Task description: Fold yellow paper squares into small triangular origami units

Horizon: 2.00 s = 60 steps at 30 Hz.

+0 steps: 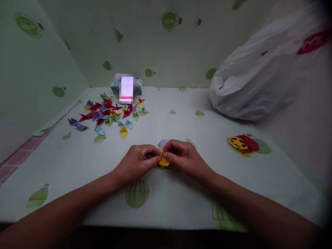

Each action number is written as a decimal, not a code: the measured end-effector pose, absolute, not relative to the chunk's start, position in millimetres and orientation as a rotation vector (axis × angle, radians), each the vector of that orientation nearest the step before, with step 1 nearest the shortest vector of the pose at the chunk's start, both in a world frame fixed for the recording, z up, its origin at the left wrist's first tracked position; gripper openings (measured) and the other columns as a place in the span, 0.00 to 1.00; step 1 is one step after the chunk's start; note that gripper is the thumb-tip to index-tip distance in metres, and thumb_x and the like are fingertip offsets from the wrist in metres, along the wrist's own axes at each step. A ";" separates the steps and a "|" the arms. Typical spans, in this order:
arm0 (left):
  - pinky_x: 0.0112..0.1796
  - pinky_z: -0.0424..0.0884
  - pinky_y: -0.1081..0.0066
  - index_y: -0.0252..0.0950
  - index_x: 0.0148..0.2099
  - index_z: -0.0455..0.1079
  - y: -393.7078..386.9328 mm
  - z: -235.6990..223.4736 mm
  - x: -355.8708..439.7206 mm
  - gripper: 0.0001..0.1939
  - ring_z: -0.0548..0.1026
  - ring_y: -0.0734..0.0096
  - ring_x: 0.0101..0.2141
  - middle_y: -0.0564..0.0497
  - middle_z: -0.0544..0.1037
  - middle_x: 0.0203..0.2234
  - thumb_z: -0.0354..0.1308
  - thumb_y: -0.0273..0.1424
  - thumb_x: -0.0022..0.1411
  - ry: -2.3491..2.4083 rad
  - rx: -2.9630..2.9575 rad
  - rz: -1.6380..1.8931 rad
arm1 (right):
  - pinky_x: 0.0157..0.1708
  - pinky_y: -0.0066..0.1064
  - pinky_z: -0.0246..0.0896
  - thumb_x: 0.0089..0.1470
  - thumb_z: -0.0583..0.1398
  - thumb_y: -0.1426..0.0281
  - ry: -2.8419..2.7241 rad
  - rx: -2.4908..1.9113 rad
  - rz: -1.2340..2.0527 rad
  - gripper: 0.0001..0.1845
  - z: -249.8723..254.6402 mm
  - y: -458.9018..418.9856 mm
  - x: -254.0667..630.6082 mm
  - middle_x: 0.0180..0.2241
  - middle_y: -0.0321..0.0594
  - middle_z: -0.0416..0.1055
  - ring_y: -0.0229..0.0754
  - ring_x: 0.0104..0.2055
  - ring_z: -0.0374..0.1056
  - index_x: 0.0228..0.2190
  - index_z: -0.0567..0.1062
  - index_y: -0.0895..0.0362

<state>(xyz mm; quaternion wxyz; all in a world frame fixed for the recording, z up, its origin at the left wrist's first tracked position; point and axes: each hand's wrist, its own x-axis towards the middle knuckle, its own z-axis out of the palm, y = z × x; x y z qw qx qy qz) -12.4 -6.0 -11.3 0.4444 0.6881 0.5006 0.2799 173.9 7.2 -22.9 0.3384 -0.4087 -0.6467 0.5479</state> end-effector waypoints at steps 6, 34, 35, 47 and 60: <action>0.29 0.66 0.74 0.34 0.33 0.77 -4.5 -11.5 -12.0 0.07 0.72 0.71 0.28 0.51 0.78 0.25 0.59 0.31 0.57 1.214 1.618 0.669 | 0.19 0.23 0.51 0.53 0.60 0.70 -1.676 -1.057 1.456 0.06 -23.2 8.0 173.3 0.21 0.32 0.66 0.31 0.21 0.58 0.26 0.72 0.58; 0.28 0.66 0.74 0.34 0.31 0.74 -3.3 -20.8 -10.5 0.09 0.72 0.75 0.25 0.53 0.76 0.25 0.64 0.35 0.56 1.063 1.044 0.709 | 0.17 0.22 0.50 0.54 0.61 0.67 -1.597 -1.034 1.504 0.08 -24.3 6.3 171.7 0.20 0.30 0.65 0.30 0.19 0.56 0.26 0.69 0.57; 0.28 0.66 0.75 0.34 0.31 0.74 -3.3 -21.3 -10.5 0.09 0.71 0.75 0.25 0.53 0.76 0.25 0.64 0.35 0.56 1.066 1.040 0.712 | 0.17 0.23 0.50 0.54 0.61 0.67 -1.598 -1.034 1.502 0.08 -24.3 6.2 171.7 0.20 0.31 0.65 0.30 0.20 0.56 0.26 0.69 0.57; 0.27 0.63 0.75 0.34 0.30 0.74 -2.2 -18.1 -10.1 0.08 0.68 0.78 0.23 0.55 0.74 0.23 0.65 0.34 0.54 1.064 1.088 0.731 | 0.21 0.24 0.52 0.54 0.60 0.67 -1.616 -1.010 1.496 0.08 -27.2 7.1 172.0 0.21 0.31 0.64 0.32 0.21 0.57 0.26 0.68 0.57; 0.29 0.65 0.75 0.33 0.31 0.72 -4.5 -21.4 -10.5 0.13 0.70 0.76 0.25 0.53 0.74 0.24 0.61 0.38 0.60 1.069 1.074 0.726 | 0.21 0.25 0.52 0.56 0.59 0.66 -1.612 -1.013 1.533 0.09 -26.2 7.6 172.7 0.22 0.32 0.66 0.32 0.21 0.57 0.27 0.68 0.57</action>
